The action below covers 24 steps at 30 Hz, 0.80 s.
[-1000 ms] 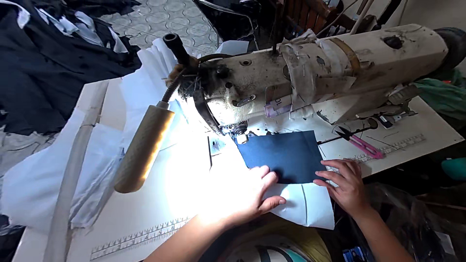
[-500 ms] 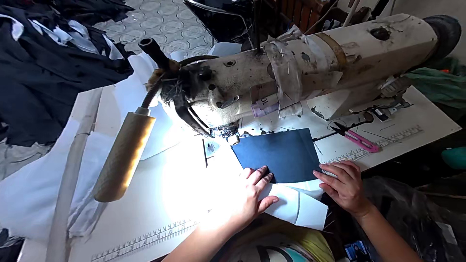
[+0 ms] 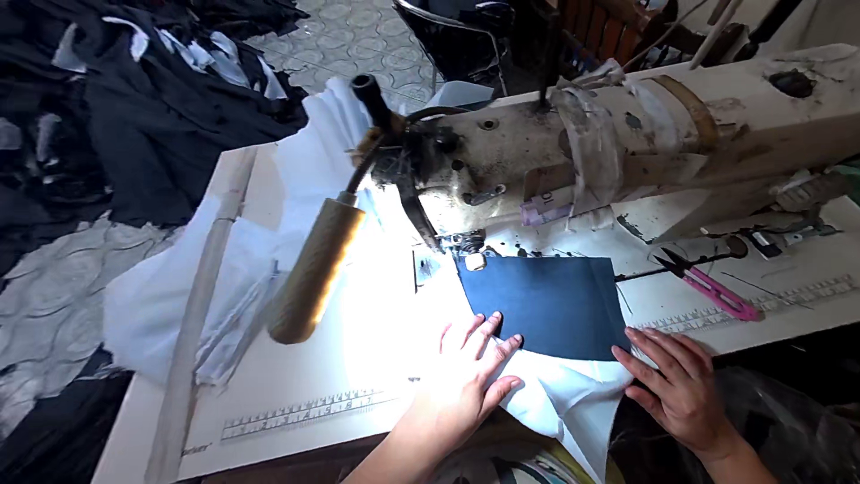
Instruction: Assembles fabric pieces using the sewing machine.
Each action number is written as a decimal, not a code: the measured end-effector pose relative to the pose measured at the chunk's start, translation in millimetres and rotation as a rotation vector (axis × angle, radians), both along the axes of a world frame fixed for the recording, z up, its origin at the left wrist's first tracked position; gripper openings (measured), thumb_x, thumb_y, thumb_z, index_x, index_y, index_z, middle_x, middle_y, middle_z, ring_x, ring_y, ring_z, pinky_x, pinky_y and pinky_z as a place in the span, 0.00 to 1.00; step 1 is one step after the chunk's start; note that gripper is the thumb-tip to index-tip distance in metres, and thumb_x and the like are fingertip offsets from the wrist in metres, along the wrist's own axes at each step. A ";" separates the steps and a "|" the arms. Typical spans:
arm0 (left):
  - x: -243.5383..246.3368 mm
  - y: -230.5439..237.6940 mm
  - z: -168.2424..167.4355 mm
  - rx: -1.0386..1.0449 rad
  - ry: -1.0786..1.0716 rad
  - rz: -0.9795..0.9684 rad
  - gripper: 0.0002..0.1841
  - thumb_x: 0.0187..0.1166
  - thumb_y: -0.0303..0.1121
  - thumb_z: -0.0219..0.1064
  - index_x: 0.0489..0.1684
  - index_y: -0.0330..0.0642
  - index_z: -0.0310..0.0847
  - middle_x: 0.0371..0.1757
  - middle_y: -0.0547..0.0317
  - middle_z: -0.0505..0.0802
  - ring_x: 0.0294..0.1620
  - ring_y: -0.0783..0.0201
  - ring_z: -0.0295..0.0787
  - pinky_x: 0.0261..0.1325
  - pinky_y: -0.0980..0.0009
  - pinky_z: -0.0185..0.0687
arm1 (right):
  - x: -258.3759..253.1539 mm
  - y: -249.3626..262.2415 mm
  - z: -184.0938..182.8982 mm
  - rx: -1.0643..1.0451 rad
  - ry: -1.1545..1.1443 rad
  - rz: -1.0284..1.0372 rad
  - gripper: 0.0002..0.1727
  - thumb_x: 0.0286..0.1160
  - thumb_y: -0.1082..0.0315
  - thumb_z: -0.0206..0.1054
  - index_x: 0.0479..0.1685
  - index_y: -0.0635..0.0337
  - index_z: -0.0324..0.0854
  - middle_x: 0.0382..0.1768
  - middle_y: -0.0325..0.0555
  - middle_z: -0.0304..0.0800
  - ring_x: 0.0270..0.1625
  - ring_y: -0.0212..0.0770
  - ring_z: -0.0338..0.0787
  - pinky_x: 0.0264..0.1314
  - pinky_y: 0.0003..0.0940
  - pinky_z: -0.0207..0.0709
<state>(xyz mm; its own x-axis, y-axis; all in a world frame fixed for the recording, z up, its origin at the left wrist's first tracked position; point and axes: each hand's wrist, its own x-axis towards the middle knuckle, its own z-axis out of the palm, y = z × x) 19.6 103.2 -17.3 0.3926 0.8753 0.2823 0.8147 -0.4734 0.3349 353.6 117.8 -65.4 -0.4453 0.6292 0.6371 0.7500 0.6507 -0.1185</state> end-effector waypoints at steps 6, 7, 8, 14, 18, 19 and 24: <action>-29.4 8.0 -0.5 -0.095 -0.113 -0.074 0.24 0.88 0.58 0.48 0.64 0.64 0.89 0.75 0.55 0.88 0.79 0.46 0.79 0.73 0.34 0.66 | -20.3 -5.3 -0.5 0.014 0.041 0.037 0.25 0.95 0.46 0.39 0.65 0.39 0.82 0.74 0.29 0.82 0.86 0.32 0.66 0.89 0.35 0.44; -33.6 11.1 -0.4 -0.112 -0.120 -0.079 0.24 0.87 0.58 0.49 0.64 0.65 0.89 0.76 0.54 0.87 0.80 0.44 0.78 0.72 0.33 0.66 | -23.7 -5.1 0.4 0.015 0.044 0.042 0.23 0.95 0.49 0.41 0.64 0.39 0.83 0.73 0.28 0.83 0.86 0.32 0.66 0.90 0.36 0.43; -37.2 14.4 -0.5 -0.130 -0.126 -0.079 0.24 0.87 0.58 0.49 0.65 0.66 0.89 0.77 0.51 0.86 0.81 0.42 0.76 0.71 0.30 0.66 | -27.0 -4.6 2.0 0.009 0.046 0.044 0.22 0.94 0.52 0.42 0.62 0.39 0.84 0.72 0.27 0.84 0.86 0.32 0.67 0.90 0.37 0.41; -61.6 46.5 -1.6 -0.095 -0.095 -0.056 0.21 0.85 0.55 0.52 0.64 0.70 0.90 0.79 0.44 0.83 0.83 0.36 0.72 0.73 0.27 0.61 | -53.6 1.5 20.5 -0.083 -0.027 0.065 0.21 0.90 0.61 0.45 0.56 0.37 0.88 0.64 0.28 0.91 0.80 0.34 0.75 0.88 0.44 0.45; -54.0 56.1 14.8 -0.080 -0.040 -0.067 0.27 0.86 0.59 0.51 0.54 0.52 0.93 0.72 0.42 0.88 0.80 0.36 0.76 0.75 0.28 0.61 | -80.0 10.9 32.2 -0.120 -0.050 0.112 0.19 0.85 0.63 0.50 0.49 0.36 0.91 0.54 0.32 0.95 0.70 0.38 0.86 0.84 0.48 0.57; -44.5 52.1 18.7 -0.077 -0.040 -0.084 0.29 0.85 0.59 0.52 0.47 0.46 0.93 0.64 0.44 0.92 0.73 0.41 0.84 0.69 0.37 0.74 | -88.0 13.7 34.4 -0.131 -0.043 0.137 0.19 0.83 0.64 0.51 0.48 0.37 0.92 0.51 0.34 0.96 0.67 0.40 0.88 0.83 0.49 0.60; -4.8 15.3 13.8 0.077 -0.028 -0.085 0.15 0.77 0.44 0.63 0.37 0.44 0.92 0.43 0.55 0.95 0.44 0.54 0.94 0.49 0.52 0.86 | -124.1 29.6 42.4 -0.180 -0.044 0.256 0.17 0.80 0.62 0.56 0.43 0.39 0.95 0.45 0.37 0.96 0.56 0.42 0.93 0.76 0.52 0.70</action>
<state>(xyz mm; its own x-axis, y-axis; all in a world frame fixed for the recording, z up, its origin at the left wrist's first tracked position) 14.8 118.6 -3.5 0.4556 0.8144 0.3594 0.7611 -0.5658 0.3172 229.5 147.4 -23.0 -0.6285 0.5940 0.5021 0.5713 0.7906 -0.2202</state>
